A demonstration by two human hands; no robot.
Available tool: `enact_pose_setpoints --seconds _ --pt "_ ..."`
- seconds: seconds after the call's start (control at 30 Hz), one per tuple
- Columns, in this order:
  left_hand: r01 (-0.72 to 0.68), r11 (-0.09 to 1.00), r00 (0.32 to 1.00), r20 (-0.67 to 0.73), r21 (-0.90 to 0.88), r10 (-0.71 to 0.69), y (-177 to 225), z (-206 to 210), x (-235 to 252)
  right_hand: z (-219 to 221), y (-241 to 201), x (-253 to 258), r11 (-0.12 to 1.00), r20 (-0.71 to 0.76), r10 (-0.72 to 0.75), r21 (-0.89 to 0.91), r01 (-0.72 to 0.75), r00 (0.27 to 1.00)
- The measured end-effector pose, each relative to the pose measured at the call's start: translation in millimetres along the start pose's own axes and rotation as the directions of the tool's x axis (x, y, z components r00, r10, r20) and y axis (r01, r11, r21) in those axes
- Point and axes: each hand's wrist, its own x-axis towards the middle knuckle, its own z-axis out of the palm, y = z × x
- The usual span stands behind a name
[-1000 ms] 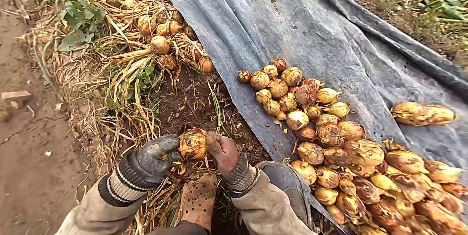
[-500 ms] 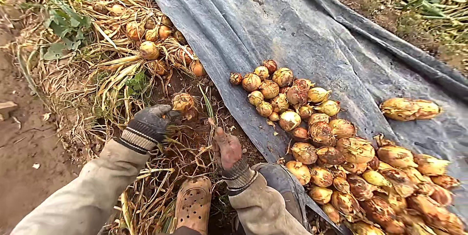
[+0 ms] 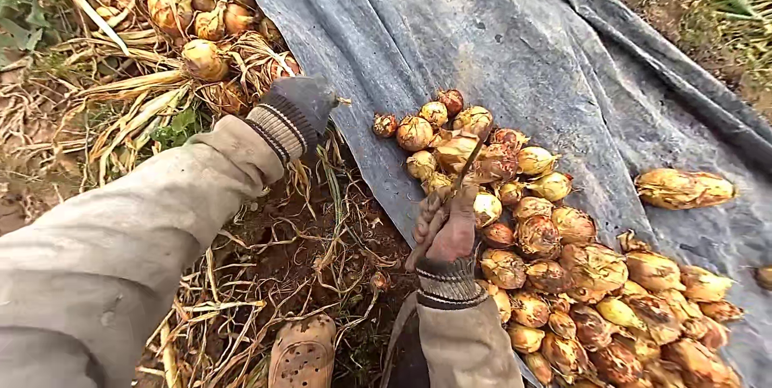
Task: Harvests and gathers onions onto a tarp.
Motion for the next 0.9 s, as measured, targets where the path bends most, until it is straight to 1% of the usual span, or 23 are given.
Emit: enact_pose_setpoints --seconds 0.03,0.1,0.17,0.2,0.23,0.3,0.37,0.43,0.47,0.5,0.53,0.57,0.6,0.63,0.7,0.77,0.8,0.87,0.9 --pt "0.075 0.996 0.997 0.017 0.046 -0.076 -13.3 1.4 20.8 -5.1 0.1 6.6 1.000 -0.044 0.023 0.010 -0.023 0.999" --pt "0.154 0.983 0.984 0.074 0.102 -0.161 -32.3 9.2 49.2 -2.6 7.8 8.2 0.981 -0.104 0.175 -0.072 -0.183 0.979" --pt "0.153 0.979 0.980 0.104 0.138 -0.168 -40.7 21.2 63.2 11.7 18.6 0.2 0.938 -0.055 0.313 -0.141 -0.317 0.948" --pt "0.156 0.979 0.980 0.105 0.134 -0.171 -40.0 25.0 62.1 17.8 22.7 -5.0 0.920 0.005 0.353 -0.182 -0.346 0.936" --pt "0.166 0.979 0.977 0.114 0.121 -0.180 -37.2 27.6 56.2 22.2 26.3 -10.5 0.905 0.062 0.377 -0.238 -0.353 0.924" --pt "0.218 0.972 0.967 0.113 0.085 -0.227 -38.1 31.8 37.3 29.4 33.3 -16.4 0.874 0.130 0.394 -0.358 -0.328 0.910" --pt "0.272 0.957 0.953 0.107 0.099 -0.282 -46.5 36.6 12.4 31.1 42.4 -18.0 0.826 0.157 0.421 -0.473 -0.306 0.894" --pt "0.285 0.946 0.937 0.161 0.156 -0.309 -49.0 41.9 -18.5 30.8 45.7 -18.7 0.759 0.160 0.462 -0.581 -0.296 0.872" --pt "0.277 0.947 0.940 0.159 0.166 -0.303 -50.8 46.3 -34.6 31.5 45.8 -19.6 0.732 0.165 0.479 -0.617 -0.288 0.862" --pt "0.256 0.957 0.958 0.098 0.139 -0.271 -55.0 52.2 -52.7 32.7 46.1 -21.4 0.715 0.173 0.491 -0.641 -0.281 0.854" --pt "0.220 0.973 0.976 -0.019 0.064 -0.219 -59.8 57.1 -73.2 34.8 46.0 -24.0 0.702 0.181 0.503 -0.656 -0.278 0.845" --pt "0.164 0.986 0.976 -0.142 -0.037 -0.167 -63.7 60.5 -93.8 37.6 46.5 -27.4 0.693 0.186 0.512 -0.667 -0.275 0.839" --pt "0.092 0.988 0.953 -0.277 -0.127 -0.124 -65.0 62.7 -114.3 40.6 46.9 -31.0 0.685 0.196 0.518 -0.678 -0.267 0.833" --pt "0.013 0.982 0.907 -0.411 -0.189 -0.091 -63.9 65.0 -134.7 43.5 47.8 -34.4 0.672 0.214 0.520 -0.700 -0.241 0.827" --pt "-0.125 0.966 0.770 -0.636 -0.227 -0.050 -55.5 68.3 -174.3 47.8 50.6 -41.4 0.631 0.266 0.518 -0.760 -0.153 0.813" --pt "-0.199 0.941 0.659 -0.748 -0.273 -0.077 -39.7 62.6 -212.4 52.5 53.2 -50.5 0.618 0.342 0.506 -0.785 -0.056 0.792" --pt "-0.225 0.923 0.613 -0.782 -0.314 -0.117 -30.6 58.7 -228.6 54.5 53.0 -56.2 0.637 0.394 0.495 -0.771 -0.015 0.774" --pt "-0.265 0.852 0.561 -0.790 -0.452 -0.245 -12.3 53.6 -255.4 58.8 44.3 -71.8 0.712 0.502 0.453 -0.701 0.040 0.737" --pt "-0.286 0.778 0.562 -0.756 -0.559 -0.337 -2.5 51.6 -266.3 60.6 36.1 -81.2 0.770 0.557 0.417 -0.636 0.046 0.718"
